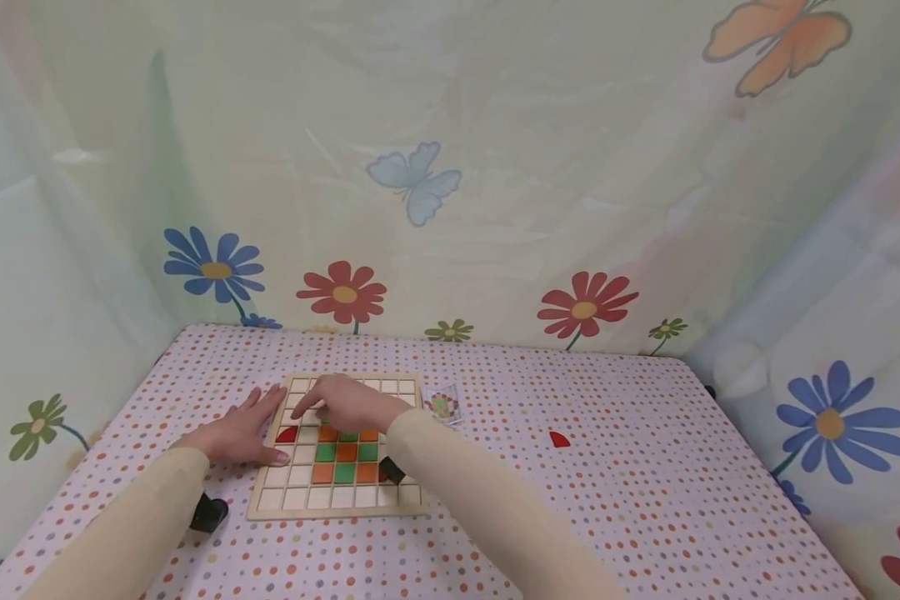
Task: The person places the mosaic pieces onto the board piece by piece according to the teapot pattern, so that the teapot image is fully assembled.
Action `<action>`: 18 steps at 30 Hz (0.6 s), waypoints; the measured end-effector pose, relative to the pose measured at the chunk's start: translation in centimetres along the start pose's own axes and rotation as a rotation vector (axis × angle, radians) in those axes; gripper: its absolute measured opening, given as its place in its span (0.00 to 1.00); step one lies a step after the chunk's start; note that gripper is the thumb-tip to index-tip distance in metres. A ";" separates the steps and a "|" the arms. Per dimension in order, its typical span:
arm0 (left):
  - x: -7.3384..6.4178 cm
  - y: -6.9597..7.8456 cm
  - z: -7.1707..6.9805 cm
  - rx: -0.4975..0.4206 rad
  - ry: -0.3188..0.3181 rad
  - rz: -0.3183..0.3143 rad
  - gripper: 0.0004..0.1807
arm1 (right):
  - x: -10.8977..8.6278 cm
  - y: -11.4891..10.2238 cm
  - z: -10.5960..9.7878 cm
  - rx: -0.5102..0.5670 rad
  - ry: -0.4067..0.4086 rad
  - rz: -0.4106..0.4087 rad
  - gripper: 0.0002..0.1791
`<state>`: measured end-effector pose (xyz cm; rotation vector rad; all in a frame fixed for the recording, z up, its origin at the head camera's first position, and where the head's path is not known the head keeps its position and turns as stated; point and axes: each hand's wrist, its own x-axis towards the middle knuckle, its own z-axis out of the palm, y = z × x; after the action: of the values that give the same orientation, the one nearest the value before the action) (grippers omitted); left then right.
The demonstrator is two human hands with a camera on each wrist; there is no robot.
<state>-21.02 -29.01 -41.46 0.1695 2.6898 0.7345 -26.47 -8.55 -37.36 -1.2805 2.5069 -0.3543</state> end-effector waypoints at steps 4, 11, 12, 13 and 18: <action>-0.1 -0.2 -0.4 0.008 0.004 0.002 0.62 | -0.5 0.2 -0.1 0.021 0.015 0.008 0.19; -0.2 -0.1 -0.2 -0.013 -0.008 0.005 0.61 | 0.6 -0.6 1.9 -0.136 -0.068 0.041 0.26; -0.2 0.0 -0.1 -0.014 -0.009 0.004 0.61 | 0.8 -0.7 2.1 -0.144 -0.075 0.050 0.27; -0.1 0.1 0.0 -0.015 -0.011 0.004 0.61 | 0.9 -0.8 2.3 -0.145 -0.079 0.057 0.28; -0.1 0.4 0.1 -0.002 0.000 -0.011 0.61 | 1.2 -1.2 2.4 -0.181 -0.074 0.069 0.29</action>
<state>-20.87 -28.68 -41.30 0.1546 2.6876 0.7343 -25.30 -10.38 -39.35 -1.2428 2.5595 -0.0640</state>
